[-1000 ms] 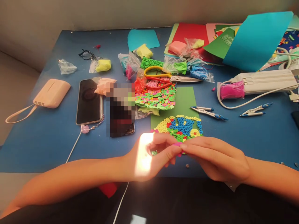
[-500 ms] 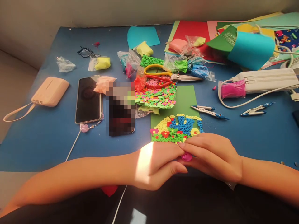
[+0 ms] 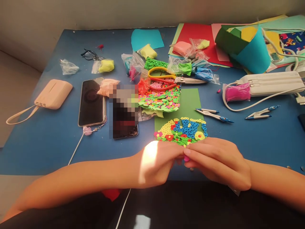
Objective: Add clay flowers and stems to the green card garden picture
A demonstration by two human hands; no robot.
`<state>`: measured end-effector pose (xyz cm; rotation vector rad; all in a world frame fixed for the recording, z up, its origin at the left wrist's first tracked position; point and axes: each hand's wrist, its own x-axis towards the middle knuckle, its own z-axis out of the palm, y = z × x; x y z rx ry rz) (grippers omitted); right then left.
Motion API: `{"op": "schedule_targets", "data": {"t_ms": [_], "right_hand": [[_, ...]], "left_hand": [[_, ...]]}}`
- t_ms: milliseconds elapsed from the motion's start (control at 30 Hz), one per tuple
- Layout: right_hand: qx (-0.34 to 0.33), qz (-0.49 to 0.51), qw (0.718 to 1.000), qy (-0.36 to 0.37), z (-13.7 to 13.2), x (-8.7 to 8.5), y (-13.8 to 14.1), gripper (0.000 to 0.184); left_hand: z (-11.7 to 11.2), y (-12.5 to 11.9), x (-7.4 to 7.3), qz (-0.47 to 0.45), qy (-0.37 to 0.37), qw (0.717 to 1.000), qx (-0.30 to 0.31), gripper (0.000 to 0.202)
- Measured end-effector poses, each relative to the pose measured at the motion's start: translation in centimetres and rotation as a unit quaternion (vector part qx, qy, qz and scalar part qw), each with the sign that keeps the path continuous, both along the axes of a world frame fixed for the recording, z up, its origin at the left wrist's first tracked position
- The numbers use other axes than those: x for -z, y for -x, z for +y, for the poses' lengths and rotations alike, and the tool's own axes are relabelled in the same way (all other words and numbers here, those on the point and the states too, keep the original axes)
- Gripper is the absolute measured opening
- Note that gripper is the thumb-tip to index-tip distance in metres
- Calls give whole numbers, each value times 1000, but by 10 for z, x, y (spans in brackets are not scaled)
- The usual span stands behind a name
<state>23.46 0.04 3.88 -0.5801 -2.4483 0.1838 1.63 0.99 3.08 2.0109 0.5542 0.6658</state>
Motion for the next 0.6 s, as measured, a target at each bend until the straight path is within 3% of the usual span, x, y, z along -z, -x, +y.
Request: {"op": "schedule_targets", "data": {"t_ms": [67,167,267,433,600], "right_hand": [[-5,-28,1000,-4,-1,-1,-4,22],[2,-27,999,-20,-5,1,-5,23],[10,16,1000,-21,-8,7,0,27],[25,4,998,-61,-8,8,3,27],[32,-18,998,-53,-11,3,-5,35]], "left_hand": [[2,1,-2,12,-7,1000,26,21],[3,1,-7,6,49,998,36,20],[0,-1,-9,-11,122,992,-9,20],[-4,-6,-11,8,191,975,-116,19],[-3,-8,-13,-20,184,972,-142,14]]}}
